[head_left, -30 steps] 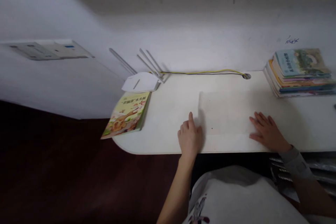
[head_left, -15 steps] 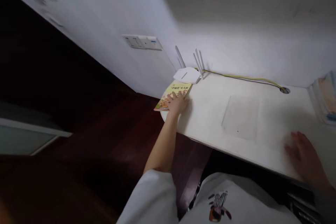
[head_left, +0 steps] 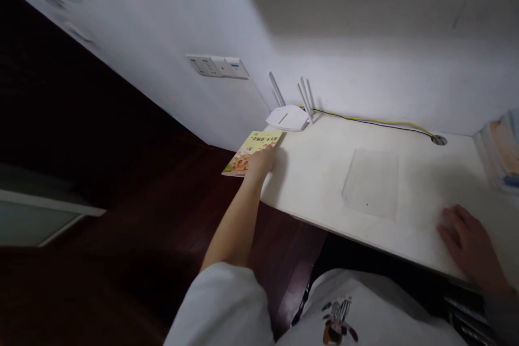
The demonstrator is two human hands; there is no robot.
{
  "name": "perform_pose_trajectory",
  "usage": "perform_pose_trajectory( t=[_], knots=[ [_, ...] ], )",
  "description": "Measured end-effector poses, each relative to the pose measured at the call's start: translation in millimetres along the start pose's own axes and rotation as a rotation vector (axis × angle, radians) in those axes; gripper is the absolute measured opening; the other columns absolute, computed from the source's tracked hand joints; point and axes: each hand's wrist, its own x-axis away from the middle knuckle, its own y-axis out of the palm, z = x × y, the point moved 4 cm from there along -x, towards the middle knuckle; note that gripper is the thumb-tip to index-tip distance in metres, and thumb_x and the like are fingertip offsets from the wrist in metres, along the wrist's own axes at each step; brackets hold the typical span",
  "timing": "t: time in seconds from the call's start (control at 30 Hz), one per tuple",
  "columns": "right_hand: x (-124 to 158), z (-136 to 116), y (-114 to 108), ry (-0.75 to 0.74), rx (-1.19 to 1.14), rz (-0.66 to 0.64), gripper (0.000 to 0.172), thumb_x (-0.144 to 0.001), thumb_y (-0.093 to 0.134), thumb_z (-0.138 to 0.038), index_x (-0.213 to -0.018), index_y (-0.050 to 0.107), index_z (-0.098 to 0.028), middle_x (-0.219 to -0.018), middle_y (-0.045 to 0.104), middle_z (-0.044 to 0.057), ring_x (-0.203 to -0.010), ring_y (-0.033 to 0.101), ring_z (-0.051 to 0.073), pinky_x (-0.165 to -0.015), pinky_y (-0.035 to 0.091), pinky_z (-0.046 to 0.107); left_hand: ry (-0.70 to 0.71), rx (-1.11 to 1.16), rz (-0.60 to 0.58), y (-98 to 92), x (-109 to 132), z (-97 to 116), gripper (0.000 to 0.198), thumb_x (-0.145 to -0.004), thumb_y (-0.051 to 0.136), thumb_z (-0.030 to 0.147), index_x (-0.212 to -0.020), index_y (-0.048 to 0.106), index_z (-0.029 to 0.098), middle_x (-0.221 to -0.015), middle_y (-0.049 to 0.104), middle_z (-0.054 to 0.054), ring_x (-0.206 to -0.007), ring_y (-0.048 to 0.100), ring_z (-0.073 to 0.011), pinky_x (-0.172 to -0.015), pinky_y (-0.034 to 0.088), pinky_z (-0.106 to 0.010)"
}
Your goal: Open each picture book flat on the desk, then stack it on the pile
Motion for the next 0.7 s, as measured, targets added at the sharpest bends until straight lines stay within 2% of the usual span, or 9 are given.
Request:
perform_pose_trajectory(
  t=[0.13, 0.3, 0.37, 0.47, 0.53, 0.6, 0.63, 0.67, 0.7],
  knots=[
    [-0.4, -4.2, -0.3, -0.016, 0.055, 0.007, 0.045, -0.090, 0.040, -0.046, -0.123, 0.055, -0.019, -0.131, 0.052, 0.019, -0.120, 0.050, 0.034, -0.096, 0.043, 0.054, -0.023, -0.079, 0.045, -29.3, 18.7, 10.8, 0.038, -0.088, 0.027, 0.009, -0.119, 0.047, -0.003, -0.106, 0.063, -0.031, -0.105, 0.063, -0.0358, -0.084, 0.047, -0.045],
    [1.0, -6.9, 2.2, -0.036, 0.107, 0.021, 0.046, -0.092, 0.039, -0.046, -0.121, 0.056, -0.014, -0.129, 0.054, 0.020, -0.117, 0.052, 0.032, -0.095, 0.044, 0.051, -0.012, -0.137, 0.142, -101.1, 72.8, 1.9, 0.039, -0.091, 0.024, 0.015, -0.122, 0.045, 0.003, -0.101, 0.066, -0.025, -0.092, 0.067, -0.0336, -0.073, 0.050, -0.042],
    [1.1, -8.8, 1.5, -0.031, 0.119, 0.019, 0.046, -0.093, 0.038, -0.046, -0.121, 0.055, -0.014, -0.130, 0.053, 0.020, -0.118, 0.052, 0.032, -0.096, 0.043, 0.051, -0.045, -0.140, 0.227, -131.1, 101.9, -0.8, 0.040, -0.089, 0.027, 0.015, -0.124, 0.047, 0.009, -0.099, 0.068, -0.020, -0.084, 0.068, -0.0310, -0.070, 0.051, -0.041],
    [0.1, -13.7, -2.0, -0.022, 0.132, 0.015, 0.044, -0.094, 0.038, -0.045, -0.121, 0.056, -0.015, -0.129, 0.055, 0.019, -0.119, 0.051, 0.031, -0.097, 0.042, 0.050, -0.056, -0.010, 0.458, -165.5, 138.7, -1.2, 0.042, -0.090, 0.032, 0.024, -0.125, 0.053, 0.015, -0.096, 0.070, -0.014, -0.081, 0.066, -0.0265, -0.074, 0.052, -0.041],
    [-1.1, -17.5, -4.5, -0.018, 0.141, 0.003, 0.043, -0.094, 0.038, -0.043, -0.120, 0.057, -0.015, -0.129, 0.056, 0.018, -0.121, 0.050, 0.031, -0.099, 0.040, 0.050, -0.044, 0.256, 0.590, -174.0, 149.4, 0.1, 0.040, -0.086, 0.041, 0.029, -0.121, 0.059, 0.020, -0.093, 0.070, -0.007, -0.078, 0.064, -0.0207, -0.074, 0.051, -0.035],
    [-2.4, -20.4, -6.2, -0.011, 0.145, -0.012, 0.042, -0.095, 0.039, -0.042, -0.120, 0.058, -0.014, -0.129, 0.056, 0.018, -0.122, 0.049, 0.030, -0.100, 0.039, 0.049, 0.002, 0.650, 0.630, -166.8, 145.6, 10.4, 0.036, -0.080, 0.050, 0.029, -0.112, 0.064, 0.023, -0.085, 0.068, -0.001, -0.070, 0.059, -0.0134, -0.066, 0.049, -0.025],
    [-3.0, -21.3, -6.7, -0.005, 0.146, -0.019, 0.042, -0.095, 0.039, -0.041, -0.120, 0.058, -0.014, -0.130, 0.056, 0.018, -0.123, 0.049, 0.030, -0.101, 0.039, 0.049, 0.036, 0.874, 0.587, -157.0, 139.2, 22.1, 0.034, -0.078, 0.053, 0.029, -0.108, 0.065, 0.022, -0.079, 0.067, 0.002, -0.064, 0.056, -0.0104, -0.061, 0.046, -0.021],
    [-3.5, -21.8, -7.0, 0.002, 0.144, -0.025, 0.042, -0.095, 0.039, -0.041, -0.121, 0.058, -0.014, -0.131, 0.056, 0.018, -0.123, 0.048, 0.030, -0.102, 0.038, 0.049, 0.078, 1.093, 0.496, -143.9, 131.5, 39.5, 0.032, -0.075, 0.056, 0.028, -0.105, 0.065, 0.021, -0.073, 0.065, 0.003, -0.058, 0.053, -0.0081, -0.056, 0.043, -0.018],
    [-4.0, -22.1, -7.2, 0.009, 0.139, -0.031, 0.042, -0.095, 0.039, -0.041, -0.122, 0.058, -0.014, -0.131, 0.056, 0.018, -0.124, 0.048, 0.030, -0.102, 0.037, 0.049, 0.124, 1.302, 0.350, -128.1, 123.7, 62.4, 0.033, -0.072, 0.059, 0.029, -0.103, 0.064, 0.019, -0.067, 0.063, 0.005, -0.053, 0.050, -0.0069, -0.052, 0.042, -0.017]
  ],
)
